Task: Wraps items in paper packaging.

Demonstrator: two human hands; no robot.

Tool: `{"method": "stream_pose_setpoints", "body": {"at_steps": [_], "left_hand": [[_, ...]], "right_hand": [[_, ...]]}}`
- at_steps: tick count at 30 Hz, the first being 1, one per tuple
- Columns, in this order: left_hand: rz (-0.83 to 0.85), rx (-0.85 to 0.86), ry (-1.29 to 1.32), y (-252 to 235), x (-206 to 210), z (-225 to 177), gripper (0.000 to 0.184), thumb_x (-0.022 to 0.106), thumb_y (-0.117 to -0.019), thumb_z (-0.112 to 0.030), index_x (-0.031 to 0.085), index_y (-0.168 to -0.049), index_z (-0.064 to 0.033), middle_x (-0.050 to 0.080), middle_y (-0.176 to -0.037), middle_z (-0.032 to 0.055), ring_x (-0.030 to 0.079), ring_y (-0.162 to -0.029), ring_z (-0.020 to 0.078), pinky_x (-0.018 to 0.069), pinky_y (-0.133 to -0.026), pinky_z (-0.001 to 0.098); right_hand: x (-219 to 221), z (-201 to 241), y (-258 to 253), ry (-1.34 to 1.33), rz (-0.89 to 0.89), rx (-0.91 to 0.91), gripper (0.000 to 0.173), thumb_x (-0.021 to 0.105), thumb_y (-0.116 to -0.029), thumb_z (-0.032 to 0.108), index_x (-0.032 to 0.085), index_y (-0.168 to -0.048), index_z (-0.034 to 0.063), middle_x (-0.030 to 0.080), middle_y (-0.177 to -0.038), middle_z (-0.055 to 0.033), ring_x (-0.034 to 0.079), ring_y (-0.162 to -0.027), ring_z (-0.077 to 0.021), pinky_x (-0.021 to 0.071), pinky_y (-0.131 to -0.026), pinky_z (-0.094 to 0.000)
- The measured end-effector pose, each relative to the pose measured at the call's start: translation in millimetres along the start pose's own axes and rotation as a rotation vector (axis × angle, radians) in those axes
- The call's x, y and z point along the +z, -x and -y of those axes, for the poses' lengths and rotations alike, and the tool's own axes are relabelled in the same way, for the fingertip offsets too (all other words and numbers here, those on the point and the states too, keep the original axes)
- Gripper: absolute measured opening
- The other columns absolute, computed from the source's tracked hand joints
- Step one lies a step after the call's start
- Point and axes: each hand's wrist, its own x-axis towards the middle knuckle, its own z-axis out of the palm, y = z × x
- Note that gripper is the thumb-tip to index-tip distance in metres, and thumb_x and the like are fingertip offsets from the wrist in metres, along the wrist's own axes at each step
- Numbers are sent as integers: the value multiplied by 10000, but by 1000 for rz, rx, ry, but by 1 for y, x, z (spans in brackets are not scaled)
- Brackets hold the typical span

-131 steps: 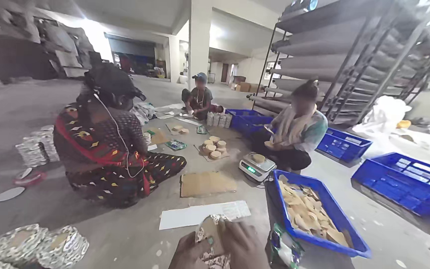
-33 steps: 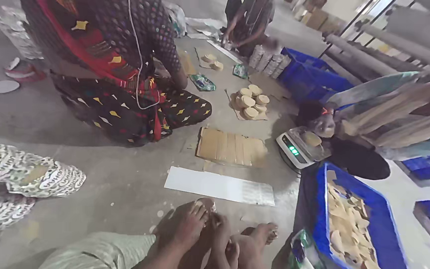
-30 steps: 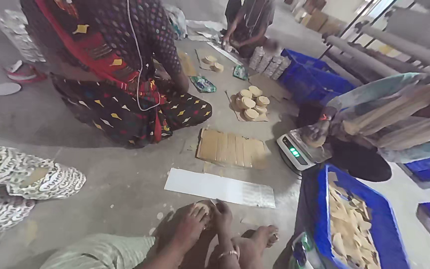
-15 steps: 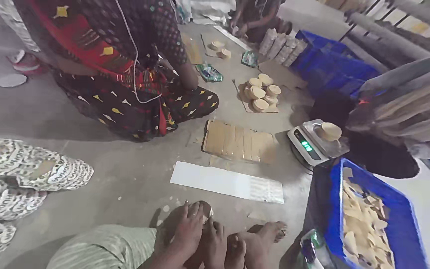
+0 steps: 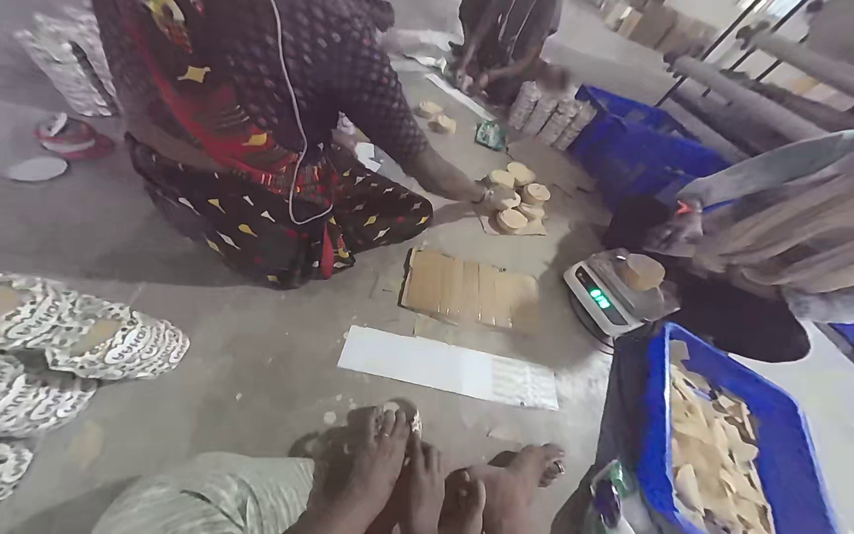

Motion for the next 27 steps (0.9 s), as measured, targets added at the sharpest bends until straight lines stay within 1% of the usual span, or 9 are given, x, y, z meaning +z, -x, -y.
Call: {"method": "stream_pose_setpoints", "body": {"at_steps": [3,5,8,11,14,17,22,24,27], "left_hand": [[-4,-37,95,1,0,1,483,516,-1000,13,570,-1460,-128,411,-1601,190,344,-1480,466,208,-1161,710],[30,-34,140,-4,0,7,523,546,-1000,-23,534,-1499,-179,411,-1597,193,312,-1493,464,168,-1176,710],[86,11,130,-9,-5,12,534,552,-1015,-53,488,-1532,-166,432,-1586,161,349,-1480,432,170,-1179,705],[46,56,113,-4,-5,12,457,491,-1037,-23,547,-1481,-113,416,-1605,154,335,-1499,411,160,-1188,693],[-33,39,155,4,-4,9,458,475,-1035,-7,589,-1457,-144,256,-1679,189,174,-1557,444,122,-1198,707],[-108,15,219,6,18,12,456,486,-1019,-11,617,-1433,-148,269,-1661,235,218,-1543,453,209,-1225,628],[-62,16,286,-1,18,14,440,509,-1020,-12,630,-1419,-154,278,-1651,252,236,-1530,474,271,-1212,604],[23,17,270,-3,10,16,422,495,-1041,-40,616,-1430,-154,232,-1672,236,196,-1547,456,265,-1217,596],[41,165,246,-4,-2,34,311,505,-1033,-31,714,-1262,-40,323,-1637,235,248,-1541,424,253,-1237,555]], "right_hand": [[-4,-2,-4,-113,126,111,288,586,-986,69,739,-1223,10,721,-1165,-220,694,-1087,-371,545,-966,-475],[4,-17,-29,-328,80,217,277,661,-949,94,725,-1182,-41,731,-1080,-214,712,-978,-315,558,-920,-437],[15,-31,-72,-544,159,224,363,733,-933,116,678,-1246,-59,717,-1112,-226,702,-1003,-313,546,-954,-473],[4,-21,-82,-416,199,178,193,718,-939,119,769,-1056,-26,724,-1044,-203,697,-974,-318,545,-919,-477],[4,-7,-44,-169,-5,119,178,672,-941,72,767,-1049,-34,724,-1042,-242,695,-1006,-419,548,-905,-545],[24,-12,-6,-27,-138,-104,263,692,-874,13,775,-1123,-1,741,-1029,-206,703,-952,-415,581,-816,-521],[0,-21,-69,-376,187,177,289,696,-951,112,706,-1201,-32,726,-1096,-215,704,-1013,-346,545,-938,-511],[1,-23,-93,-457,242,146,273,719,-946,129,724,-1160,-40,728,-1084,-208,704,-999,-310,546,-947,-469],[1,-16,-75,-227,123,-72,157,674,-922,40,772,-1014,-41,730,-1041,-227,696,-1021,-386,552,-924,-510]]}}
